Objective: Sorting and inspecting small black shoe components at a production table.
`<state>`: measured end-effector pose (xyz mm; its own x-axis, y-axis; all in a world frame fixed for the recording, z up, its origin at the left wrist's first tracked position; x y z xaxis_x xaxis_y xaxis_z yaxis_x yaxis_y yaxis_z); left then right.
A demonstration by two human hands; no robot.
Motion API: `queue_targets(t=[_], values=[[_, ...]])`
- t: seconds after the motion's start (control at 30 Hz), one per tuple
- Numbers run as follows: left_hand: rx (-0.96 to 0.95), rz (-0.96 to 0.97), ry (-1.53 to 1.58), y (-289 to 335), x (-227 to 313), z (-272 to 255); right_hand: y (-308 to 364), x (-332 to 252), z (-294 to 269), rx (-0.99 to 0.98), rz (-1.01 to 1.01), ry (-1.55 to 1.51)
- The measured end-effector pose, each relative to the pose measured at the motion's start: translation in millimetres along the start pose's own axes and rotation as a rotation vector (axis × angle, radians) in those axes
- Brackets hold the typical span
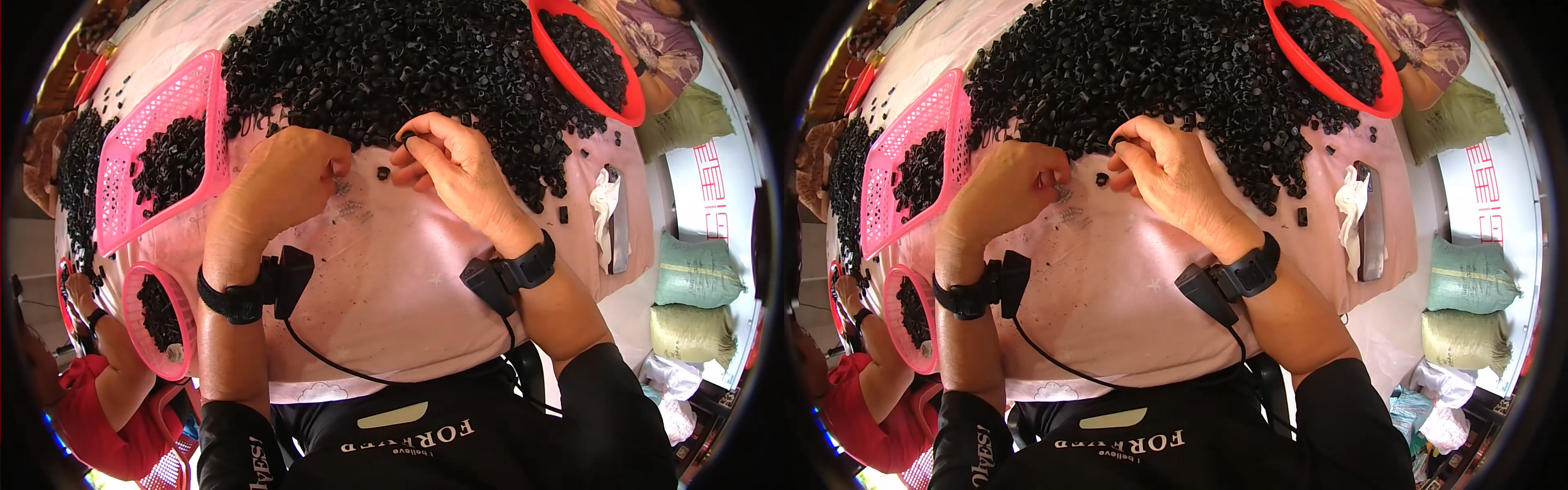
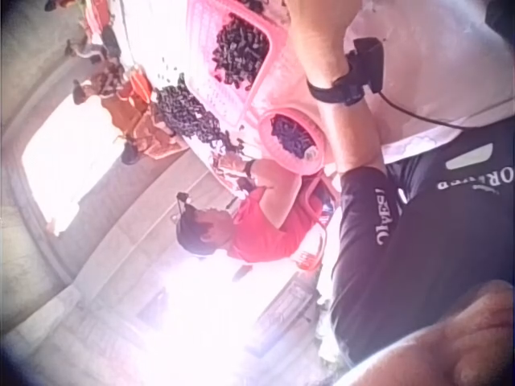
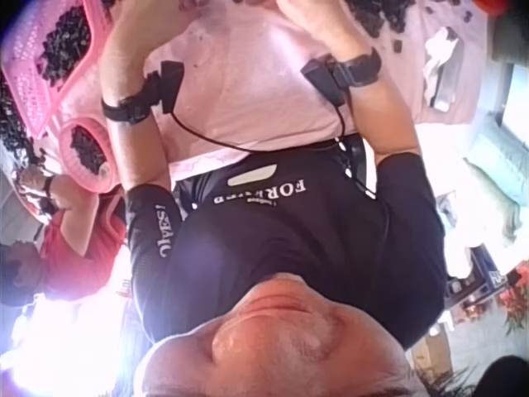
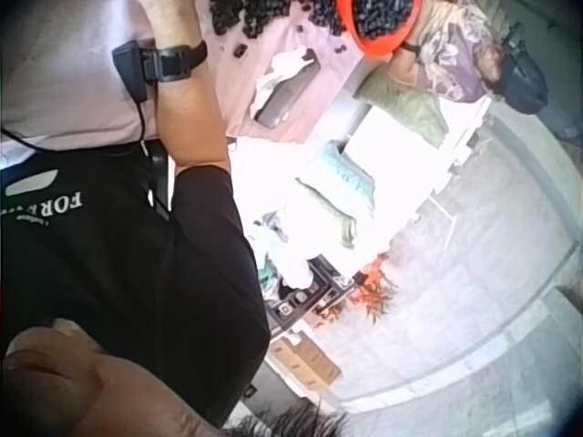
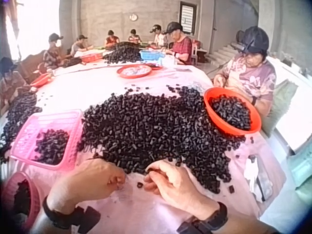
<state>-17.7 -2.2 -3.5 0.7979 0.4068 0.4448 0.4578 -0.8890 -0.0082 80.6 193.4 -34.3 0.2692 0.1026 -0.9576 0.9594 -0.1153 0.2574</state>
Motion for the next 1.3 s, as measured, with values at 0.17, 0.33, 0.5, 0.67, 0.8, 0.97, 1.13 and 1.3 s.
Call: queue_targets(t=[0.17, 0.33, 0.5, 0.67, 0.8, 0.97, 1.13, 1.3], values=[[-0.008, 0.030, -0.054, 1.4, -3.1, 2.5, 2.3, -4.4, 0.8, -0.049, -0.001, 0.056], [0.051, 0.073, 0.057, -2.6, 9.1, -7.0, 0.8, -1.1, 0.4, -0.048, -0.025, 0.038], [0.104, 0.116, 0.214, -7.3, 17.5, -7.4, 2.5, -5.5, 4.5, -0.043, -0.099, -0.030], [0.167, 0.090, 0.269, -10.9, 33.0, -10.6, 4.4, -5.7, 10.1, -0.079, -0.112, -0.118], [0.187, 0.105, 0.281, -13.6, 36.0, -5.9, 1.4, -2.3, 9.5, -0.026, -0.213, -0.079], [0.183, 0.099, 0.296, -14.8, 37.8, -3.7, 1.1, -0.4, 9.4, -0.084, -0.115, -0.143], [0.171, 0.118, 0.362, -14.0, 33.7, -2.0, 2.7, -2.6, 10.7, -0.113, -0.076, -0.193], [0.102, 0.076, 0.440, -13.4, 29.3, -0.7, 2.1, -0.2, 10.5, -0.152, -0.069, -0.191]])
Point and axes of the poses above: each hand's wrist, its own y-axis away from the middle knuckle, its own z-axis out of the palm, x = y × z, the point moved 2 cm from there along -y, towards the middle knuckle, and after that the axes turned 10 degrees about z, right-handed, at the moved point
